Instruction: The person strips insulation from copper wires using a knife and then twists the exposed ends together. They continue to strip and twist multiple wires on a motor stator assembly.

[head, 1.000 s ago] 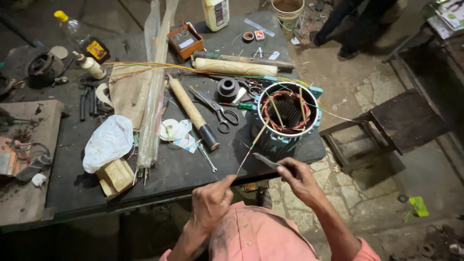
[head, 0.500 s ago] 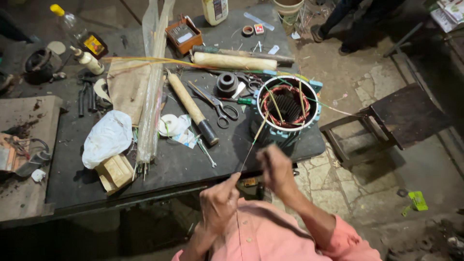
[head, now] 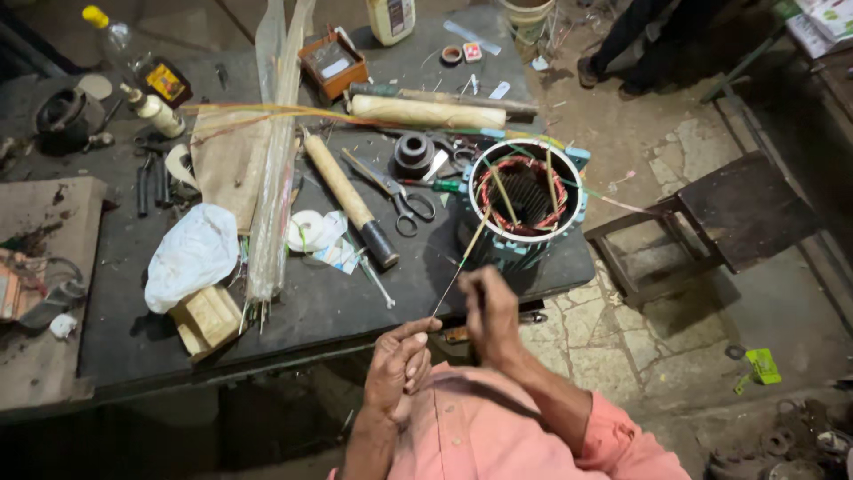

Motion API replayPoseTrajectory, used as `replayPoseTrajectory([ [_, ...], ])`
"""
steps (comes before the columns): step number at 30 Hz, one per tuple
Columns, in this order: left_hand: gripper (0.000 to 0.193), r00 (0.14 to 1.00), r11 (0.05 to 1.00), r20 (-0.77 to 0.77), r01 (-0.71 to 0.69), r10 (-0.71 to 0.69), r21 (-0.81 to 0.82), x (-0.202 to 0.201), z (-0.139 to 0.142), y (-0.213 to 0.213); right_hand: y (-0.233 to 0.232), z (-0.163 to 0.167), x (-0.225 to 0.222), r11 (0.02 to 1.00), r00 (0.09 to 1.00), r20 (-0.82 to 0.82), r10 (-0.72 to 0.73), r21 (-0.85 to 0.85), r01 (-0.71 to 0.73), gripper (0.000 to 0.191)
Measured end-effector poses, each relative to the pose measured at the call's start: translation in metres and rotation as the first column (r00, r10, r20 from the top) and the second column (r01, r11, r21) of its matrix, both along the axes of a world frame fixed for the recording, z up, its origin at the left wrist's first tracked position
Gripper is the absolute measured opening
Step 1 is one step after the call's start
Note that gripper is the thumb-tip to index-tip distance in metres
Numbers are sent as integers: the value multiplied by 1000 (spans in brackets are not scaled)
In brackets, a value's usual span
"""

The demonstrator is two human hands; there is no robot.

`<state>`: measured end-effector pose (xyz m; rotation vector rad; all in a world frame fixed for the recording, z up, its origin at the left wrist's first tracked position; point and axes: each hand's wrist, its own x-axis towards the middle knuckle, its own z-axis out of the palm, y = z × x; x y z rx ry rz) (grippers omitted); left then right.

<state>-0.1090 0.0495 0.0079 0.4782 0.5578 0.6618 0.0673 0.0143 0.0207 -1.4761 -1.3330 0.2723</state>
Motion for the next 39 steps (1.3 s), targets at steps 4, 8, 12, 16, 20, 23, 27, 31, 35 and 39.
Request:
replayPoseTrajectory([
  [4,24,998,996,60,4,1,-87,0,3,-2,3,5,-2,1000,998,57,19,9,-19,17],
  [8,25,997,995,77,4,3,-102,0,3,-2,1,4,0,981,985,-6,-171,-97,170,12],
  [12,24,991,995,134,26,-13,-93,0,1,0,-5,-3,2,994,994,82,71,81,-78,18],
  [16,25,997,991,80,3,8,-131,-2,1,-3,-5,0,0,998,997,45,-64,13,63,16],
  [20,25,989,995,145,3,12,-99,0,1,0,-7,12,-3,987,981,110,159,-24,-157,18],
  [23,25,996,994,88,2,7,-107,1,0,3,-6,15,0,991,991,31,-127,-28,128,15],
  [27,25,987,993,161,-1,20,-120,1,1,4,-8,11,2,998,995,96,36,39,-40,17],
  [31,25,995,991,99,-13,26,-135,0,1,4,-8,11,3,999,997,58,-41,-29,43,19],
  [35,24,992,993,126,9,6,-116,0,-1,6,-3,14,6,991,976,184,118,44,-128,21],
  [39,25,998,988,67,-6,17,-154,-1,-4,5,-6,4,3,999,998,53,-29,-13,30,19],
])
